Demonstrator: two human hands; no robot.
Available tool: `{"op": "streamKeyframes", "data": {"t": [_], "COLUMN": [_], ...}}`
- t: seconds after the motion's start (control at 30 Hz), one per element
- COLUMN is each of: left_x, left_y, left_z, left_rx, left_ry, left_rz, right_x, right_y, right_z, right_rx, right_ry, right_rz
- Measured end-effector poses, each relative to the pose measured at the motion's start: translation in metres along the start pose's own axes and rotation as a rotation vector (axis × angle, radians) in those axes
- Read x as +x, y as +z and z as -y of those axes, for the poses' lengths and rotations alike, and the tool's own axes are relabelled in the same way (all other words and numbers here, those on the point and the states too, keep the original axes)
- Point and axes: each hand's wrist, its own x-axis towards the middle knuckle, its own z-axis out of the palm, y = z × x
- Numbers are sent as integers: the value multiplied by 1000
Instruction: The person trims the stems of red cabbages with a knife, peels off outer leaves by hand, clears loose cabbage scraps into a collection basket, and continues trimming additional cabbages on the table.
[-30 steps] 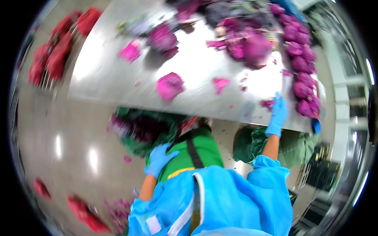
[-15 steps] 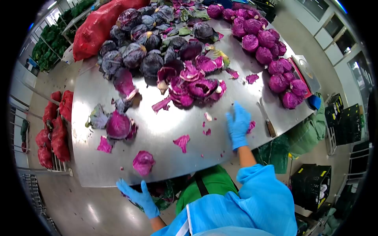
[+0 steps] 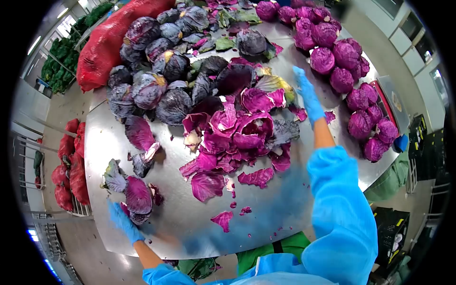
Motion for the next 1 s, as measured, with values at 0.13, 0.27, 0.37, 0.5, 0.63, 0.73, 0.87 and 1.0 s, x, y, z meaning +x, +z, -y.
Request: {"op": "streamKeyframes", "data": {"t": [0.13, 0.27, 0.37, 0.5, 0.63, 0.73, 0.87, 1.0], "left_x": [2, -38, -67, -73, -90, -124, -168, -235], "left_y": [116, 208, 206, 135, 50, -29, -107, -149], "left_z": [-154, -141, -165, -186, -126, -82, -49, -19], "left_rx": [-730, -493, -514, -652, -493, -328, -248, -173], "left_ry": [-453, -132, 57, -100, -37, 133, 171, 265], "left_rz": [470, 477, 557, 755, 720, 532, 413, 256], "right_x": [-13, -103, -148, -212, -315, -388, -475, -557], "right_y": [80, 135, 164, 195, 224, 266, 292, 288], "right_z": [-33, -15, -18, -19, 26, 31, 32, 26], "right_rx": [10, 111, 237, 297, 445, 527, 423, 424], "right_ry": [-97, -64, -93, -149, 26, 9, -180, -301], "right_rz": [342, 254, 189, 136, 211, 234, 316, 316]}}
